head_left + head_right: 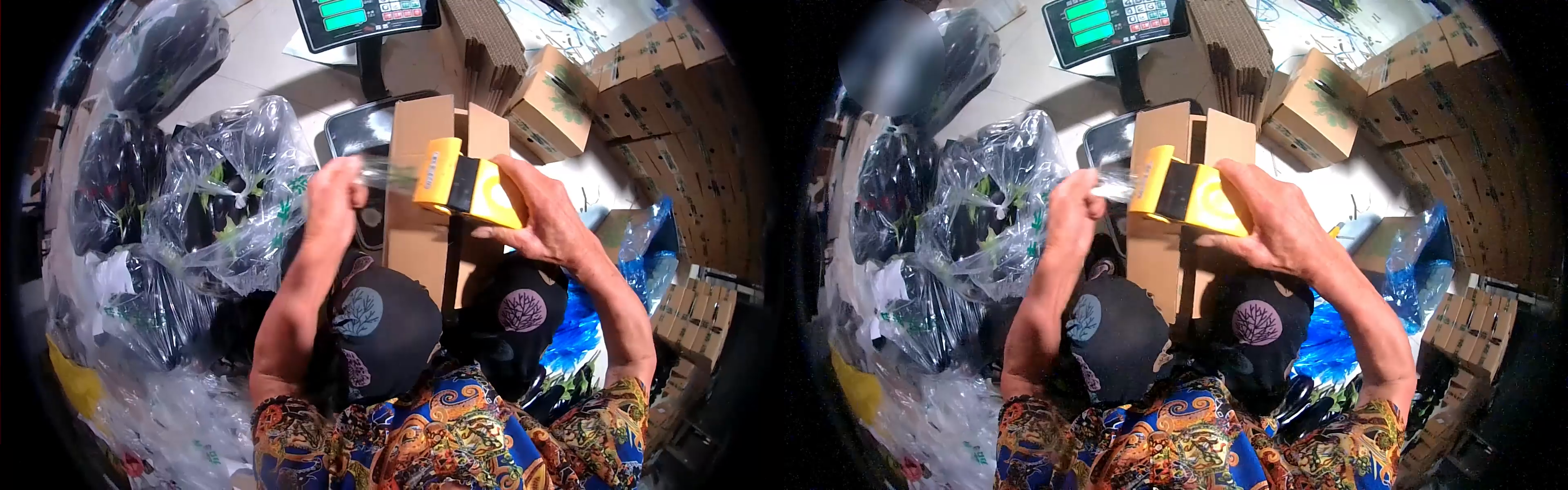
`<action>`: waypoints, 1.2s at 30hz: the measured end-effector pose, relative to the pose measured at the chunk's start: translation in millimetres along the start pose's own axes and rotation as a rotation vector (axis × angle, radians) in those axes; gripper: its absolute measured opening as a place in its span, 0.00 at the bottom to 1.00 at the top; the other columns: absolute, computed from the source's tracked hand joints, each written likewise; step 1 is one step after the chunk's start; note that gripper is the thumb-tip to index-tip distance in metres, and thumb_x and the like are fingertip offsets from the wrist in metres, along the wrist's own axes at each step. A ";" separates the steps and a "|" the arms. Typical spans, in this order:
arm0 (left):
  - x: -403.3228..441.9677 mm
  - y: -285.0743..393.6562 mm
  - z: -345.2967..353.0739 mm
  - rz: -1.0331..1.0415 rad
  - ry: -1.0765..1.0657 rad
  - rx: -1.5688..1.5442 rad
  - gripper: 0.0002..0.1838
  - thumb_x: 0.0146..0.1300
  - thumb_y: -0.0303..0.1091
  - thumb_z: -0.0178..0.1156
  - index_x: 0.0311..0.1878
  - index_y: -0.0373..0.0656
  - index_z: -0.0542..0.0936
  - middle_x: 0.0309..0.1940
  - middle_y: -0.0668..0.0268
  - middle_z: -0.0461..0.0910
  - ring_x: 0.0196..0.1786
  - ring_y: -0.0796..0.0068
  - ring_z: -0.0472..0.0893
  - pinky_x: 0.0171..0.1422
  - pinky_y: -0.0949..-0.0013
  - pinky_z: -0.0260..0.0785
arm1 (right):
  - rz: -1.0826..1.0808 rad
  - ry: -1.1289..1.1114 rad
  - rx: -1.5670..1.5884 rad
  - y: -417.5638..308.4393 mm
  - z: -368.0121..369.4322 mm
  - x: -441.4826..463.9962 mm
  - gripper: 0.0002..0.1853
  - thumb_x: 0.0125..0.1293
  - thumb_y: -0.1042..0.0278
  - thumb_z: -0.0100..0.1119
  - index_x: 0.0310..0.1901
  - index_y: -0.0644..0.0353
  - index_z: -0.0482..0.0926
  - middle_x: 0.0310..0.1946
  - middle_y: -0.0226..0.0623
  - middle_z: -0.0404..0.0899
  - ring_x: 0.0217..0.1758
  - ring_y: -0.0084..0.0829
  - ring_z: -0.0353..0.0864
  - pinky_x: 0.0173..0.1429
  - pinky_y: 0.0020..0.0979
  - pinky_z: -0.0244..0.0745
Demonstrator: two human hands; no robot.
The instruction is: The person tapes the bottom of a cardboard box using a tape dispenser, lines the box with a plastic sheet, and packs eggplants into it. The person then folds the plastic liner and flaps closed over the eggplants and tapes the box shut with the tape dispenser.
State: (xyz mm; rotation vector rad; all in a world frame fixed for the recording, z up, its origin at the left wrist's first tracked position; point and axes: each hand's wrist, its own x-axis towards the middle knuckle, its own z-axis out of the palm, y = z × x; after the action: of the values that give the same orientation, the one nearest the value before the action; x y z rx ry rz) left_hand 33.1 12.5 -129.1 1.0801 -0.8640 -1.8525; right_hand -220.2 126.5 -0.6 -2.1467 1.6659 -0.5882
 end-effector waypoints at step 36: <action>64.9 -159.2 -57.5 0.144 -0.076 1.008 0.07 0.69 0.37 0.53 0.42 0.44 0.74 0.34 0.47 0.80 0.41 0.39 0.79 0.44 0.50 0.73 | 0.077 -0.191 -0.151 17.1 -0.3 -4.7 0.39 0.43 0.60 0.74 0.58 0.56 0.67 0.34 0.44 0.73 0.37 0.50 0.79 0.39 0.45 0.75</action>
State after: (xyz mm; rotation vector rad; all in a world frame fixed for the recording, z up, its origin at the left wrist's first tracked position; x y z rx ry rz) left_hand 17.3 16.4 -309.7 1.4587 -1.9641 -1.3049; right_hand -235.4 126.9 -9.7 -2.1535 1.7253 -0.2334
